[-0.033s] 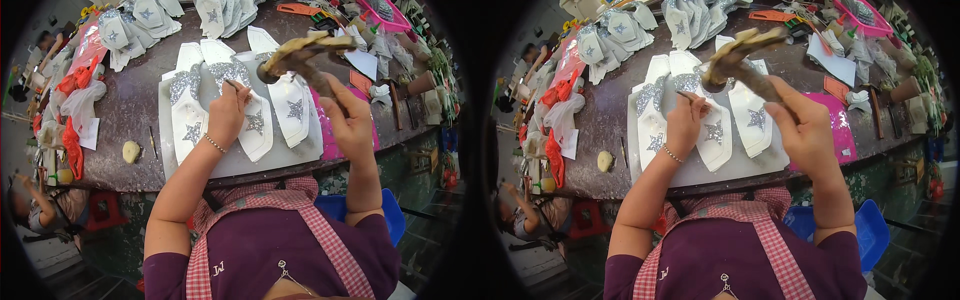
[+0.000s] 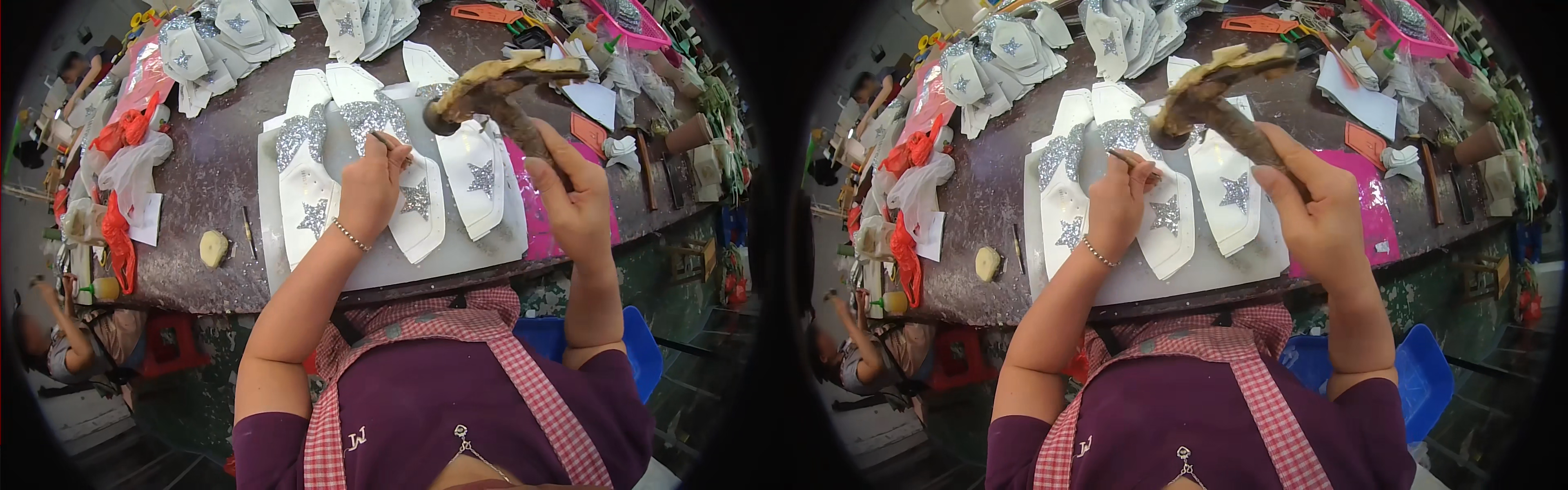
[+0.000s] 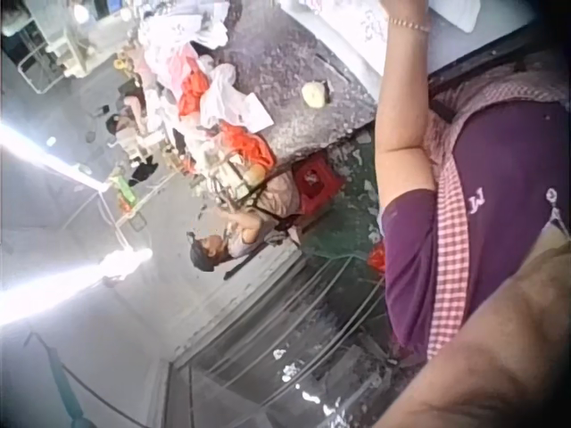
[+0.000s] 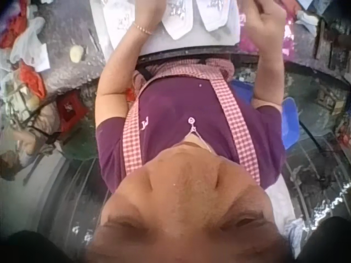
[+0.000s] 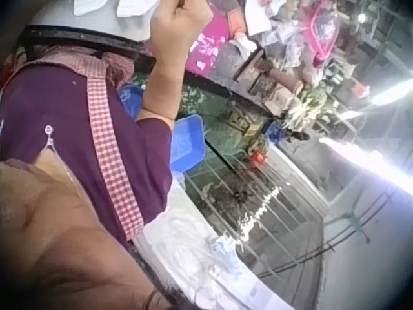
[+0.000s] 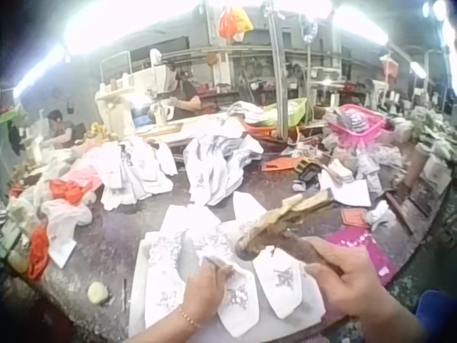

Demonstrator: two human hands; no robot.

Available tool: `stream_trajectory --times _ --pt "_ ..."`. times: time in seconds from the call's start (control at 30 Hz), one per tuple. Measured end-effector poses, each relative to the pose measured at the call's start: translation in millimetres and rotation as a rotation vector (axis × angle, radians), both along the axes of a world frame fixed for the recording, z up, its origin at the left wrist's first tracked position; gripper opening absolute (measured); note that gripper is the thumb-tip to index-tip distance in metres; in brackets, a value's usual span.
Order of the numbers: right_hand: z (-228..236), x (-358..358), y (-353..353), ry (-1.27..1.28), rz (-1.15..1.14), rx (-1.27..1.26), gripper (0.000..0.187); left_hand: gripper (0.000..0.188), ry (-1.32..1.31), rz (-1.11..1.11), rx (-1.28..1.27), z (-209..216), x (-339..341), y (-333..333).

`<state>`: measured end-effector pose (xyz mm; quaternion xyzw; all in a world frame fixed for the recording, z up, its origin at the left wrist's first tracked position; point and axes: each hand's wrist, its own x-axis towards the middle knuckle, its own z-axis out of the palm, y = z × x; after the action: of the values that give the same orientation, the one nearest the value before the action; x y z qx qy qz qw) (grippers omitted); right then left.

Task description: The person uses a hammer and a small metal tool to secure silver star-shaped embellishments onto white shoe parts. They repeatedly tap the tool to set the decorations, then stack the finished pieces and retrieve new ones from a pile on the table.

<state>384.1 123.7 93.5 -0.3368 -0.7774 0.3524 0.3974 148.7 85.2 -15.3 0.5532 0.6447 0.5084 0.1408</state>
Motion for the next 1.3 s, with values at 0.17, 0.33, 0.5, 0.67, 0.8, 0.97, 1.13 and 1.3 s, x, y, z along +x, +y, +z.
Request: stream_trajectory --times 0.17,0.33,0.5,0.67,0.8,0.97,1.13,1.3 --pt "-7 9 1 0.05 -0.026 -0.086 0.04 0.018 0.085 -0.025 -0.052 4 0 -2" --pt "-1 9 2 0.094 -0.049 -0.125 0.039 0.013 0.0 -0.075 -0.18 8 -5 -4" --pt "17 12 3 0.308 -0.01 -0.072 0.038 0.01 0.023 -0.108 -0.246 14 -4 -1" --pt "14 4 -4 0.233 0.05 0.114 0.038 0.007 0.372 -0.172 -0.179 25 7 2" --pt "8 -4 5 -0.228 -0.023 0.24 0.04 0.007 0.456 -0.158 -0.098 22 7 1" --pt "8 39 1 0.006 -0.147 -0.173 0.039 0.012 -0.152 -0.061 -0.098 27 15 9" --pt "-21 62 6 0.1 -0.252 -0.203 0.039 0.016 -0.049 -0.221 -0.055 27 41 57" --pt "-29 75 6 0.091 -0.265 -0.243 0.04 0.019 -0.067 -0.16 -0.131 12 48 75"
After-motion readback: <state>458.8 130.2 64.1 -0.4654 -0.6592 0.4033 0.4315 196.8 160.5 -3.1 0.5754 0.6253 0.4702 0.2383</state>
